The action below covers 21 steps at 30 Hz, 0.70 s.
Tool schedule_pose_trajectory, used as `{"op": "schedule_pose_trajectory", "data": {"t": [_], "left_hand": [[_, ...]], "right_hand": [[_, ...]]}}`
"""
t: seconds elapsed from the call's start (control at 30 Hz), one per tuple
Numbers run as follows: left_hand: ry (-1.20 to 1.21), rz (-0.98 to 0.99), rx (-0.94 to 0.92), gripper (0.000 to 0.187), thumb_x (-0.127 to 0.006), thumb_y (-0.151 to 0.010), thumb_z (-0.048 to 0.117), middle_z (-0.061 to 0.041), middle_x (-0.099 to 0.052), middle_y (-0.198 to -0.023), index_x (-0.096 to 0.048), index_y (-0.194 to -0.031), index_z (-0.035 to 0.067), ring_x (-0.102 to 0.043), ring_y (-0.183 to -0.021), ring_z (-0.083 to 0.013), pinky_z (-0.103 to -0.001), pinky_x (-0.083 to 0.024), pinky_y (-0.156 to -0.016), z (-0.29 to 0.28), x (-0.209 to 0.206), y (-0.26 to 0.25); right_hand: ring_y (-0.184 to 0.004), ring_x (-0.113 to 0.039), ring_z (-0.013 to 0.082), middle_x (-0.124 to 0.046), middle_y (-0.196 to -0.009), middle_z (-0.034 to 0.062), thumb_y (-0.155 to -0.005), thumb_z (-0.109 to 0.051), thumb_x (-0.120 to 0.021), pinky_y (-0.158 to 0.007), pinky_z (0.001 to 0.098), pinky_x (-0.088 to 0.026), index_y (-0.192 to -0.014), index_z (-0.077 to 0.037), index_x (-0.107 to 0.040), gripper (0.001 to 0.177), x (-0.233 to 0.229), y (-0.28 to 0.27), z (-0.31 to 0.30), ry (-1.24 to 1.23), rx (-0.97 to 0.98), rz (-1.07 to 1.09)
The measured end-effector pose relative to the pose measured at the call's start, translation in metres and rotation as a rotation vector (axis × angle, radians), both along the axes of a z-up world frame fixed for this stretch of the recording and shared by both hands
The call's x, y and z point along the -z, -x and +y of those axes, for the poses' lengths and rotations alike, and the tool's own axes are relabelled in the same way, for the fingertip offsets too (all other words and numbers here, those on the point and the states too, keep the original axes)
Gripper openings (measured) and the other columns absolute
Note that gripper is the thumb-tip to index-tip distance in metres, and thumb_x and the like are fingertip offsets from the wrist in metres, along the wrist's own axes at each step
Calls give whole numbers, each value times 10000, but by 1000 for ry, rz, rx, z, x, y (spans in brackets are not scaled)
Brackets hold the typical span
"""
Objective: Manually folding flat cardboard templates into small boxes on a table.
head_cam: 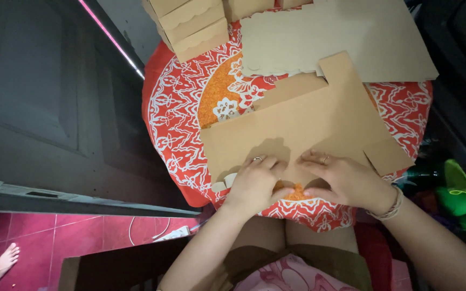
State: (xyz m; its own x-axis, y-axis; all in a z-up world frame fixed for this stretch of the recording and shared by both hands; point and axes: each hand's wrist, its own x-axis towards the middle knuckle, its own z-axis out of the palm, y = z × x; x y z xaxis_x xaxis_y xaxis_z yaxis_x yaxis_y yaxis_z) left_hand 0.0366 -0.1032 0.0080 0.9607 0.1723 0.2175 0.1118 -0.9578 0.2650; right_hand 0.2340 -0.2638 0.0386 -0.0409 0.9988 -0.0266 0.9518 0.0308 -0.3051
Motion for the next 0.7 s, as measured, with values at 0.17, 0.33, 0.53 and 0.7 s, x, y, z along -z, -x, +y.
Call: {"op": "schedule_pose_trajectory", "data": {"t": [0.17,0.33,0.53,0.7], "left_hand": [[-48,-21,11,514,-745,-847,452,-94,-654,-1061,-662,-1235,123,-686,-1055,-321,-501,-508,-966,-2,3,-2],[-137,-94,48,351,-757,-779,365,-71,-693,-959,-704,-1053,152,-730,-888,-267,-488,-468,-1006,-3,17,-12],[-33,-129,64,685,-669,-823,549,-149,-701,-1210,-639,-1265,26,-689,-1014,-328,-498,-390,-1044,-16,-22,-2],[-137,-83,-37,812,-559,-838,730,-118,-691,-1119,-651,-1236,27,-685,-908,-273,-524,-328,-1100,-34,-16,-4]], "right_hand": [[-1256,-634,300,-718,-1219,99,-975,-493,-627,-1013,422,-539,-1299,-172,-681,459,21,3,-9,-230,-106,-83],[-1263,-637,307,-724,-1251,94,-848,-378,-775,-1033,414,-528,-1272,-185,-722,469,3,-6,-12,-247,-48,107],[-1558,-240,226,-315,-1658,114,-636,-568,-1003,-1208,394,-233,-1570,-192,-373,1188,8,-22,-28,106,95,91],[-1492,-372,252,-408,-1614,114,-692,-461,-917,-1171,383,-325,-1554,-168,-406,1043,15,-17,-34,0,55,-26]]}}
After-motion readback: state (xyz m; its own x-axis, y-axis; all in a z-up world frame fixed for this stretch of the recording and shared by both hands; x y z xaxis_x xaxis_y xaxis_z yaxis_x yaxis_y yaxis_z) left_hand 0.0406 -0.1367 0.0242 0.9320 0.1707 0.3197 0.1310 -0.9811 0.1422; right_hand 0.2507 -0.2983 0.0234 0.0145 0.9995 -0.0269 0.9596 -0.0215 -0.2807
